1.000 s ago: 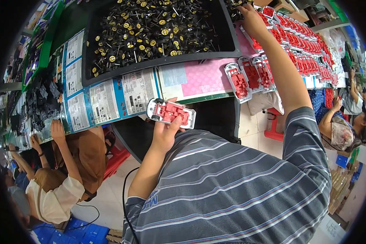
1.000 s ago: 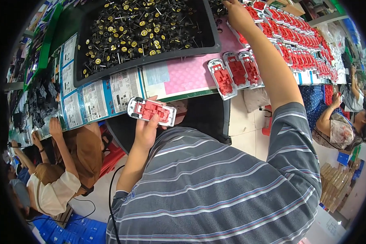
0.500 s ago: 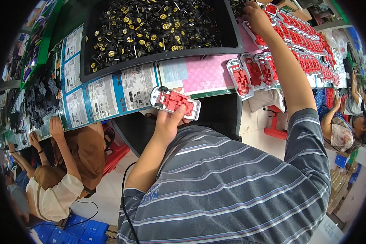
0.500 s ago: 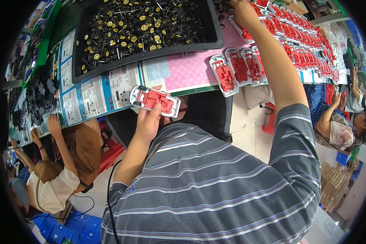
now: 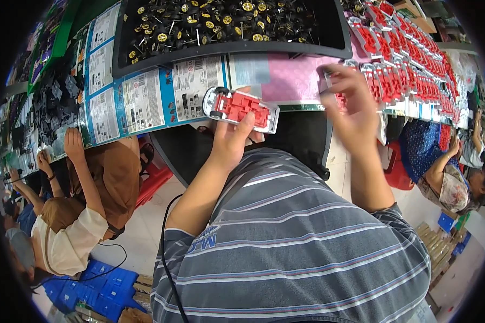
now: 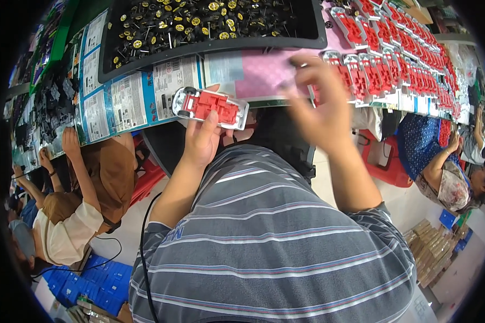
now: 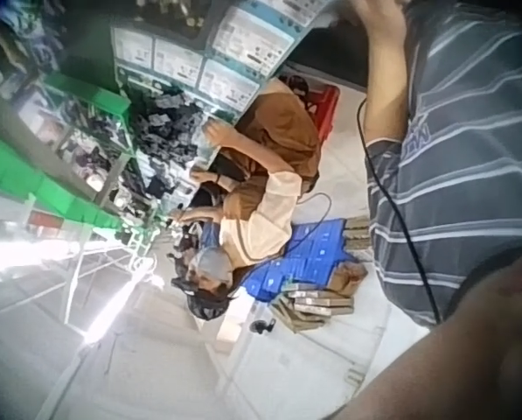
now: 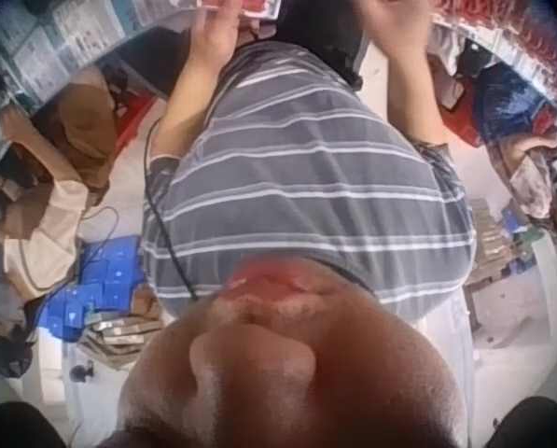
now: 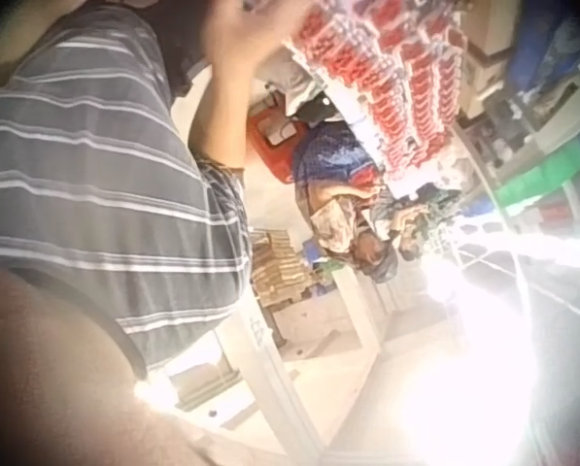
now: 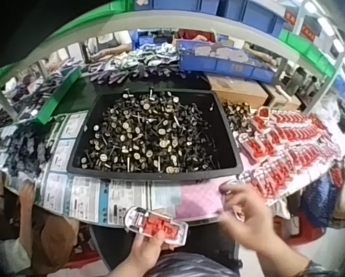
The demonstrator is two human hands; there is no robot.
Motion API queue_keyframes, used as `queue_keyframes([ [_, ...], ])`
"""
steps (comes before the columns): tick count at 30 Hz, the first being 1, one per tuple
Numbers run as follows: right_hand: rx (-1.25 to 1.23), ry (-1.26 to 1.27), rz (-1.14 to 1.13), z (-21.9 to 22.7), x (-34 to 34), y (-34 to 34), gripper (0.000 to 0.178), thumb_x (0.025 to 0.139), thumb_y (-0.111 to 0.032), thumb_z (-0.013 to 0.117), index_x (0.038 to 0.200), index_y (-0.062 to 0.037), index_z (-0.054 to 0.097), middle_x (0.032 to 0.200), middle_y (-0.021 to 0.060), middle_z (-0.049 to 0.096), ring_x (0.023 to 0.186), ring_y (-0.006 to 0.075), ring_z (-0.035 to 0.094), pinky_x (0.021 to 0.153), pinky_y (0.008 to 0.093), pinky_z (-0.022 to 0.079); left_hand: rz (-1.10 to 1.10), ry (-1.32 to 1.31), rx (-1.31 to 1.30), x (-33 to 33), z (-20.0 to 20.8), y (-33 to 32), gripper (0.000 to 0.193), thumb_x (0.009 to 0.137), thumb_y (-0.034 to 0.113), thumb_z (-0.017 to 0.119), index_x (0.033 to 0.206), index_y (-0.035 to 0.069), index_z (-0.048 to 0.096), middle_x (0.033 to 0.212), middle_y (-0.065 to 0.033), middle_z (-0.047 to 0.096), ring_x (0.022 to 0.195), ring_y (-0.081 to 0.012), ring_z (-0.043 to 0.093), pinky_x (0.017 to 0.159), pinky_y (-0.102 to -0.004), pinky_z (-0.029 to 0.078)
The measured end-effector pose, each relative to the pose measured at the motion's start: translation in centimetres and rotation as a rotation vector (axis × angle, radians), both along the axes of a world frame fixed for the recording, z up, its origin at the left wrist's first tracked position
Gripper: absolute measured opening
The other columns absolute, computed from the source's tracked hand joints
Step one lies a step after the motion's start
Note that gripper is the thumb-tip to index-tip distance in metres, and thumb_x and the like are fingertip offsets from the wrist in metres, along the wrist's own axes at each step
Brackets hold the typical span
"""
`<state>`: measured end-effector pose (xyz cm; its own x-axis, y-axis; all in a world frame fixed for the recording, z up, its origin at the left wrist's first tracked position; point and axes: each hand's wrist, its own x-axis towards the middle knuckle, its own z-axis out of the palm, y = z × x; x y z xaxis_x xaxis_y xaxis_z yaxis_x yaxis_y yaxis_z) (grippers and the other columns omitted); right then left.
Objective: The person assembles toy cars by taking toy car chassis and wheel axles from the table, fitting the wheel axles onto the chassis by hand, and placing the assembled chassis aside.
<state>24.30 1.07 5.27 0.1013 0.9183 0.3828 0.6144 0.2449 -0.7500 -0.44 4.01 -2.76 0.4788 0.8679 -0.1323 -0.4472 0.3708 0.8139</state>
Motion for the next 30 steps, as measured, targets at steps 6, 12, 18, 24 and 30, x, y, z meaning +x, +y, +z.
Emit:
queue_keyframes([
  [6,-0.146,0.002,0.226,-1.4,-6.5,-0.4,0.037,0.073,-0.008,0.084,0.100,-0.0013,0.059,0.121,0.0191,0.063,0.111,0.0324,0.062,0.095,0.0390,0.049,-0.053,0.017,0.031,0.0,0.4,-0.2,0.063,0.102,0.028,0.057,0.151,0.001,0.029,0.129,-0.0143,0.053,0.110,-0.0202,0.060,0.092,-0.0364,0.053],
  [12,-0.163,-0.002,0.267,-1.8,-7.5,-0.5,0.041,0.067,-0.010,0.086,0.097,-0.0020,0.058,0.117,0.0156,0.062,0.109,0.0380,0.058,0.091,0.0440,0.049,0.029,0.000,0.009,-0.3,-0.3,-0.9,0.065,0.101,0.028,0.059,0.151,0.002,0.028,0.126,-0.0116,0.055,0.104,-0.0161,0.059,0.083,-0.0295,0.052],
  [18,-0.120,0.018,0.213,-0.2,-7.0,-0.5,0.047,0.070,-0.017,0.087,0.106,-0.0003,0.062,0.117,0.0152,0.062,0.108,0.0350,0.061,0.091,0.0416,0.050,0.088,-0.024,-0.017,-1.7,1.5,-1.1,0.058,0.104,0.028,0.053,0.150,0.002,0.030,0.136,-0.0184,0.052,0.123,-0.0269,0.056,0.104,-0.0439,0.047],
  [24,-0.167,-0.404,-0.283,0.1,-0.1,-2.3,0.037,0.081,-0.014,0.079,0.111,-0.0001,0.063,0.107,0.0168,0.062,0.099,0.0347,0.061,0.085,0.0414,0.050,0.450,0.102,0.041,-9.5,1.5,5.1,0.030,0.107,0.019,0.048,0.132,0.004,0.047,0.125,-0.0125,0.060,0.113,-0.0234,0.062,0.099,-0.0425,0.052],
  [30,-0.328,-0.721,-0.429,-1.7,1.4,-4.8,0.061,0.079,-0.027,0.081,0.126,0.0017,0.055,0.117,0.0237,0.055,0.106,0.0421,0.055,0.093,0.0478,0.046,0.656,0.620,0.089,-19.2,1.8,13.1,0.028,0.104,0.027,0.055,0.115,0.002,0.060,0.104,-0.0084,0.069,0.088,-0.0172,0.069,0.072,-0.0313,0.058],
])
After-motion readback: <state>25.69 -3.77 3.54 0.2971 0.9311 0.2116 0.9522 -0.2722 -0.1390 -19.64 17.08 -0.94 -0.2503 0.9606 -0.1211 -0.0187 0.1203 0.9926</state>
